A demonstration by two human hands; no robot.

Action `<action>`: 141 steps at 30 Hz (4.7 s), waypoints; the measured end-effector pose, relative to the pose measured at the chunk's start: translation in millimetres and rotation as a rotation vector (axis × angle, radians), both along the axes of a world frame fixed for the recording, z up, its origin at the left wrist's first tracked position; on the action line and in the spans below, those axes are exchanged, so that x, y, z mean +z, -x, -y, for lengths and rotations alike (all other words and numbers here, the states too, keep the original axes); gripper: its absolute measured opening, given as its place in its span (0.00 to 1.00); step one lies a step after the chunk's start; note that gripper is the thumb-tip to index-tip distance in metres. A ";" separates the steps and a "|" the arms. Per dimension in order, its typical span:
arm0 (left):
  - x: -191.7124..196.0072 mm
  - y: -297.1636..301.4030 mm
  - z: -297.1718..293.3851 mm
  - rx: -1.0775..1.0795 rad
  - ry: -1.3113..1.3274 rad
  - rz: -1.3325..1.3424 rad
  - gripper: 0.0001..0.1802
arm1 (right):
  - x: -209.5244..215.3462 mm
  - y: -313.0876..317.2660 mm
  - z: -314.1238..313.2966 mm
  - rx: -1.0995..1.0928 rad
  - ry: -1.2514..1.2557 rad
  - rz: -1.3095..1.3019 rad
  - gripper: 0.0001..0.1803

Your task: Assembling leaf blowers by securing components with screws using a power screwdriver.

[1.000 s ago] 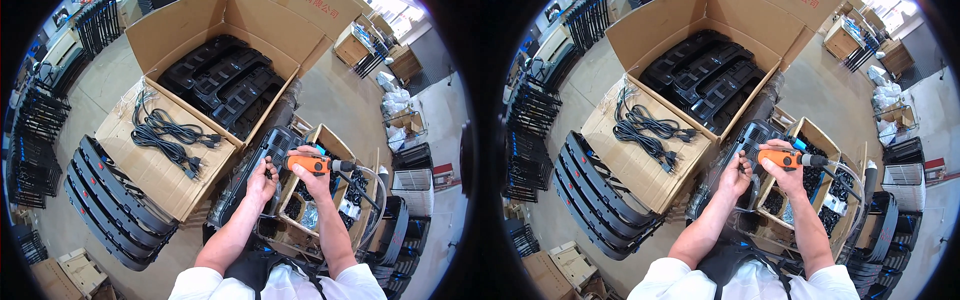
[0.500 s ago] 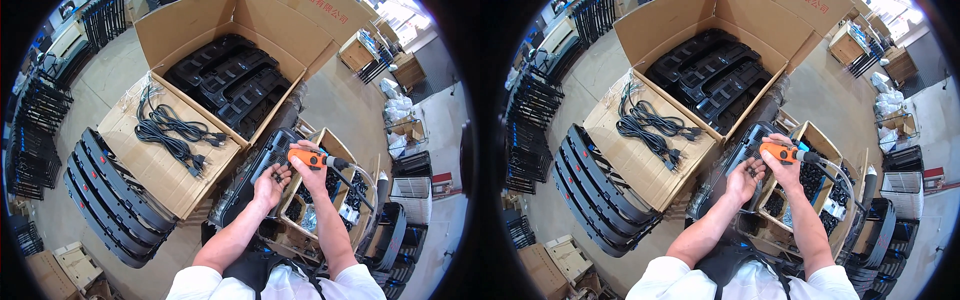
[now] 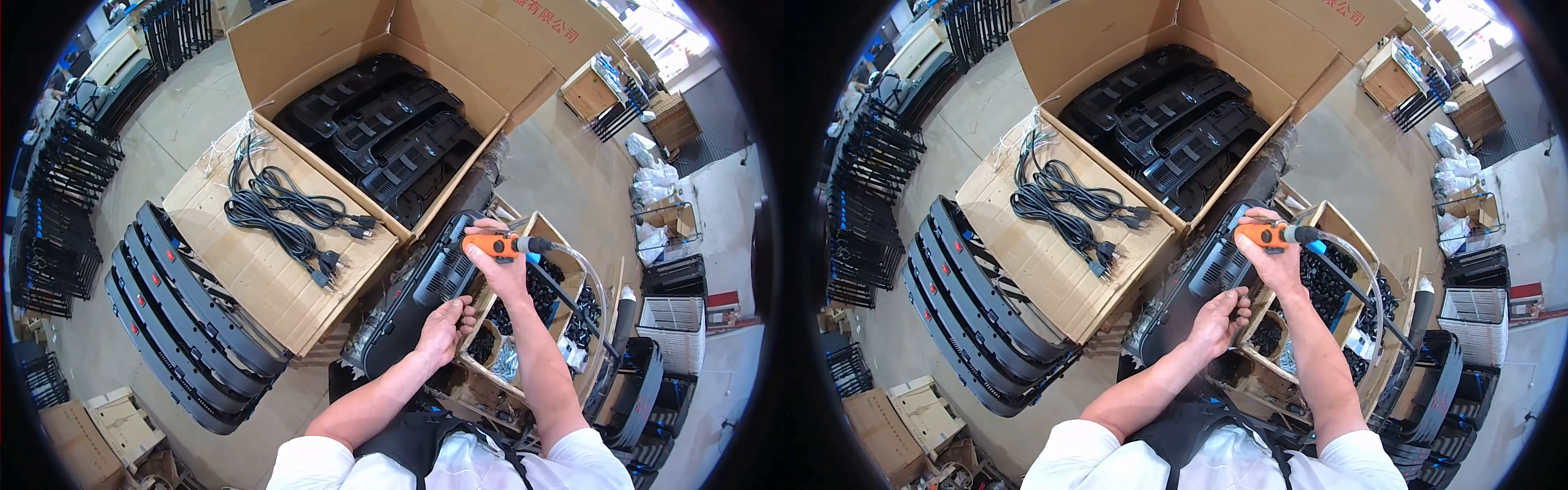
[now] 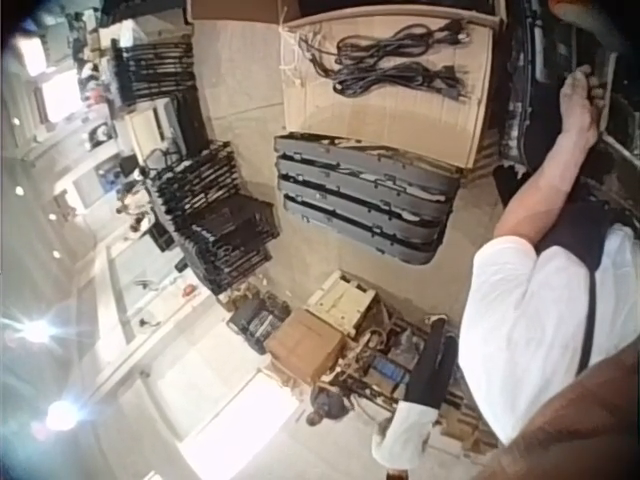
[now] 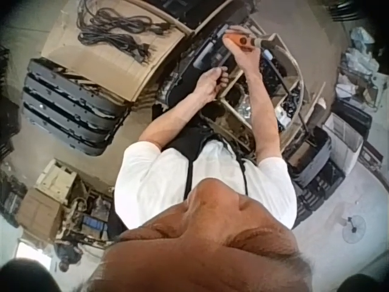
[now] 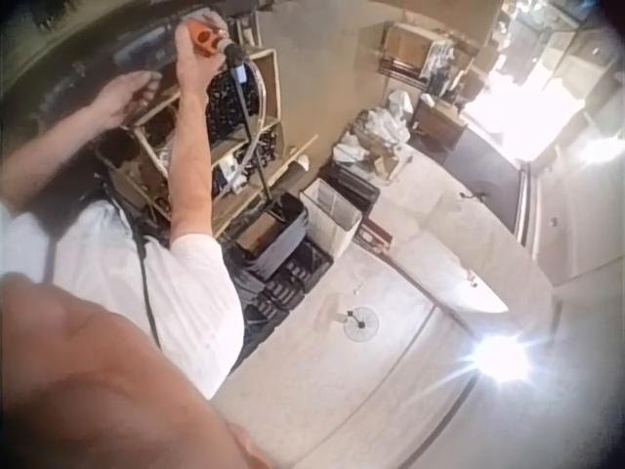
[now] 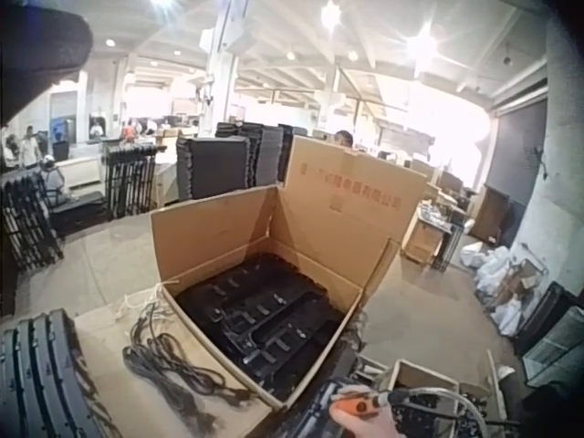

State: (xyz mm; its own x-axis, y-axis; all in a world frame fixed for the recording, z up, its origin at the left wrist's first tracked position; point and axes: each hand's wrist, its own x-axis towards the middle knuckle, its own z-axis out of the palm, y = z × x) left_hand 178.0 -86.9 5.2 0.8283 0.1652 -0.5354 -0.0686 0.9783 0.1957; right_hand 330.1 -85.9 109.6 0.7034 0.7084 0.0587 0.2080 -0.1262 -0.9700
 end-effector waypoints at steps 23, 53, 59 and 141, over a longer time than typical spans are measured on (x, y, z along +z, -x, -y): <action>22.8 47.5 32.1 -0.010 -0.188 -0.062 0.16 | -2.5 -11.9 -5.9 0.124 0.079 0.148 0.24; -9.3 122.4 10.5 0.091 0.140 0.092 0.13 | 30.3 172.4 145.7 -0.061 -0.176 -0.230 0.28; -6.9 127.4 5.5 0.073 0.201 0.106 0.14 | 32.3 181.9 140.0 -0.103 -0.138 -0.261 0.30; -5.8 166.3 14.9 0.031 -0.004 -0.064 0.14 | 5.6 161.0 87.0 0.035 -0.138 -0.173 0.28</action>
State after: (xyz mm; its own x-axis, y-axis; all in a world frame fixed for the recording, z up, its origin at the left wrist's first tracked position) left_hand 11.7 -101.8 -0.6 0.7868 0.1929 -0.5863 -0.0865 0.9750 0.2047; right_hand 169.1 -172.9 115.2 0.6867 0.7260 0.0373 0.0385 0.0149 -0.9991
